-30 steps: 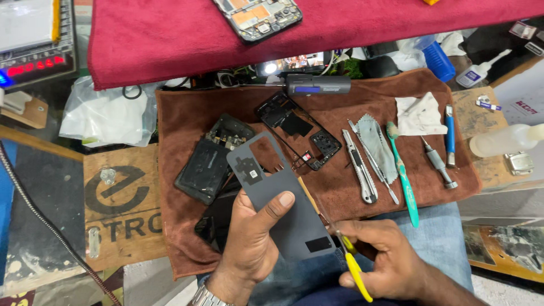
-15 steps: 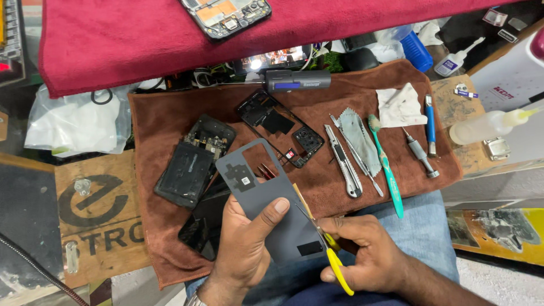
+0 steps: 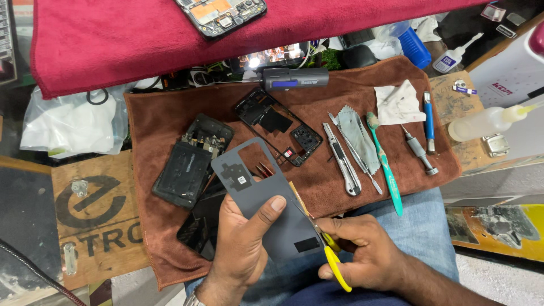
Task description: The person uses tweezers to manipulate small internal components and wires inside a disassembled smartphone. They then use scissors to trim a piece of adhesive tape from a grey phone back cover and apply it to the device.
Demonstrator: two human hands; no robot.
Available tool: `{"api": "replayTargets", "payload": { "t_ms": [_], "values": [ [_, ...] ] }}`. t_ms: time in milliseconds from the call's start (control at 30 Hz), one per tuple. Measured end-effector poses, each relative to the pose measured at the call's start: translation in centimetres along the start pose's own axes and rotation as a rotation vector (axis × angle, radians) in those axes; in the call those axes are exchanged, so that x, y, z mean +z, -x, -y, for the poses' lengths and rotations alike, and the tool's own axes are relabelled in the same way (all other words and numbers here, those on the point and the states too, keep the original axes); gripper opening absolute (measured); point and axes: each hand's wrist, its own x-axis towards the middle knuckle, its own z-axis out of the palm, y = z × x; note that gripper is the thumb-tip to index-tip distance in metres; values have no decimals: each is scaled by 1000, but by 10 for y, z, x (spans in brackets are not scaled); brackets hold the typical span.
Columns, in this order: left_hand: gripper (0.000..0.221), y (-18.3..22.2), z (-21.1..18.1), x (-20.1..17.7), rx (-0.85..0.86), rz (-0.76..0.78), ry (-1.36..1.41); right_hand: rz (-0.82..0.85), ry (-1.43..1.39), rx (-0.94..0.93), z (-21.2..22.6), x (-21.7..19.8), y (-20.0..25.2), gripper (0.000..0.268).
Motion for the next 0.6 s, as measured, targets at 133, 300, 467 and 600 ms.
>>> {"api": "replayTargets", "payload": {
  "t_ms": [133,300,467,600],
  "values": [
    [15,-1,-2,0,5,-18,12,1,35,-49,-4,0,0,66],
    [14,-2,-4,1,-1,1,29,9,24,-22,-5,0,1,66],
    [12,-2,-3,1,-4,-7,-6,9,-1,-48,-8,1,2,64],
    [12,-3,-2,1,1,12,12,1,25,-13,-8,2,2,63]
  ]
}}
